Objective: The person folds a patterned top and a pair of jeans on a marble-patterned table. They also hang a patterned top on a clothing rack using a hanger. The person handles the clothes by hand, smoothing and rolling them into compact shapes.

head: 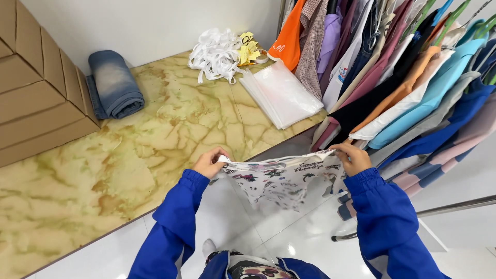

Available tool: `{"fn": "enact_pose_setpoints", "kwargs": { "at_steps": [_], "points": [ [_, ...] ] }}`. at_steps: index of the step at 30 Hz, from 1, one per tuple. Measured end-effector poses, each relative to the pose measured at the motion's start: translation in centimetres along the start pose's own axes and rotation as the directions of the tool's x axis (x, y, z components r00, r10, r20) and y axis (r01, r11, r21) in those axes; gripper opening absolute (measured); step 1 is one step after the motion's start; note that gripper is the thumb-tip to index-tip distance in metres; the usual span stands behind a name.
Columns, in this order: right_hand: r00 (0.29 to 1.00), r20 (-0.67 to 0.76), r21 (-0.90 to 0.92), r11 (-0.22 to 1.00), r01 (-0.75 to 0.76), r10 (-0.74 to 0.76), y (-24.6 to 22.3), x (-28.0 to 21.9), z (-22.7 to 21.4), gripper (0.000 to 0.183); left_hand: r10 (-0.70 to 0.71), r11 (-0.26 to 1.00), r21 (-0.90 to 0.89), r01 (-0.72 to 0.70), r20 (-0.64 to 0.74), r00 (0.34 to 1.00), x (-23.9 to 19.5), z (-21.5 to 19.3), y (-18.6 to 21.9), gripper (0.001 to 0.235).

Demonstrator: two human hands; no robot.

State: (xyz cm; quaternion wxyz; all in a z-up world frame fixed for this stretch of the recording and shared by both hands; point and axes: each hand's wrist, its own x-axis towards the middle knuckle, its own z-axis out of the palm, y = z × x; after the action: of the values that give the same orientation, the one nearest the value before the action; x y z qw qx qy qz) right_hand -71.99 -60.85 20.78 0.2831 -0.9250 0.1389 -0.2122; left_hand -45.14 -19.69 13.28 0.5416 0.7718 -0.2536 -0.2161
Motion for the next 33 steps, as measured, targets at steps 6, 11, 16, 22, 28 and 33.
{"fn": "enact_pose_setpoints", "kwargs": {
  "at_steps": [6,11,16,22,28,33],
  "points": [
    [0.953,0.049,0.217,0.928,-0.302,0.299,2.1,-0.4,1.3,0.023,0.046,0.985,-0.169,0.016,0.352,0.935,-1.0,-0.6,4.9,0.013],
    [0.954,0.076,0.127,0.946,-0.297,0.289,1.7,-0.5,0.4,0.018,0.044,0.981,-0.189,0.049,0.459,0.887,-4.7,-3.2,12.1,0.032],
    [0.984,0.169,0.471,0.873,-0.125,0.05,1.8,-0.2,-1.0,0.013,0.008,0.964,-0.235,0.126,0.498,0.867,-5.7,-5.5,11.7,0.022],
    [0.849,0.529,0.588,0.723,-0.362,-0.005,-0.7,0.5,-0.1,0.016,-0.047,0.938,-0.276,0.209,0.496,0.867,-1.4,-5.3,2.2,0.032],
    [0.907,0.041,0.664,0.666,-0.339,0.42,0.7,1.9,11.9,0.023,-0.414,0.873,-0.319,0.369,-0.084,0.906,3.0,9.8,-1.5,0.05],
    [0.928,0.185,0.715,0.603,-0.353,0.324,-11.0,-2.6,13.2,0.034,-0.49,0.519,-0.716,0.467,0.198,0.849,1.3,21.8,4.3,0.054]
  ]
}}
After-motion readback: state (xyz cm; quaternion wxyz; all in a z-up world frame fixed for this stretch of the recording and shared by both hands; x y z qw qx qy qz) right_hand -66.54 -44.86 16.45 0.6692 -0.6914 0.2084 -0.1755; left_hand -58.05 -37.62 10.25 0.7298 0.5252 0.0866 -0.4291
